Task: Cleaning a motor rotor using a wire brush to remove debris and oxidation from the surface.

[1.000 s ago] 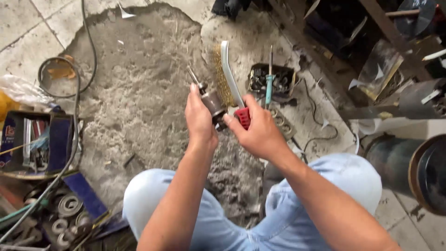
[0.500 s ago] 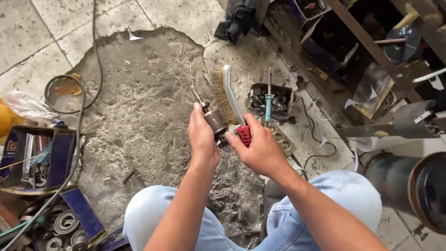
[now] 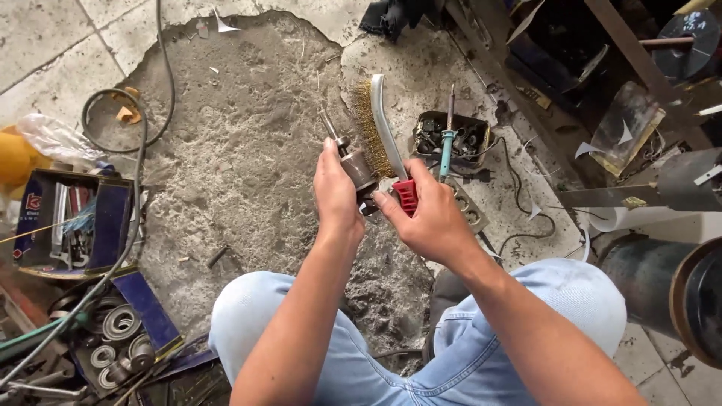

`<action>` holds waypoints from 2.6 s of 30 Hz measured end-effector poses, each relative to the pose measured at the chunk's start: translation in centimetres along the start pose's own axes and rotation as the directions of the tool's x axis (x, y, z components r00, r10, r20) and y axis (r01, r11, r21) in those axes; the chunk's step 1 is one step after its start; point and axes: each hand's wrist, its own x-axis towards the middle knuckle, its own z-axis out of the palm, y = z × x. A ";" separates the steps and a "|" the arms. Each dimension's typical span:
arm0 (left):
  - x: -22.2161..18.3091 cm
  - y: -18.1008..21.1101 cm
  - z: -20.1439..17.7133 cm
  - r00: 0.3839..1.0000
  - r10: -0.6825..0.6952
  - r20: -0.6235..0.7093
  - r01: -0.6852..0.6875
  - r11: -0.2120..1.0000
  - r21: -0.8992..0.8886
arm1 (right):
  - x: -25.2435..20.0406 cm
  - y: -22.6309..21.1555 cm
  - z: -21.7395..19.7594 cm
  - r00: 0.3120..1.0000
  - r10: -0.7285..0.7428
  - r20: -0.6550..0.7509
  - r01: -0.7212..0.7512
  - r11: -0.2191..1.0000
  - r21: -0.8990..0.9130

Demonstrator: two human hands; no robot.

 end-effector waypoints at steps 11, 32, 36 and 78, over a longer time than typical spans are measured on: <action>-0.3 -0.1 0.6 1.000 0.001 0.031 -0.001 1.000 0.009 | 0.0 -0.1 -0.4 0.999 0.039 0.023 -0.040 0.999 0.034; 0.8 -0.3 1.1 0.999 0.033 -0.017 -0.033 0.999 0.028 | 0.4 1.1 -0.3 0.997 0.059 -0.049 -0.061 0.997 -0.050; -2.4 2.6 1.5 1.000 0.000 -0.015 0.001 0.999 0.041 | 0.1 0.0 -0.2 0.995 0.086 -0.040 -0.088 0.995 -0.052; -0.6 0.7 2.4 1.000 -0.004 -0.018 0.005 0.997 0.076 | 0.3 1.1 -1.0 0.994 0.054 -0.097 -0.067 0.989 -0.134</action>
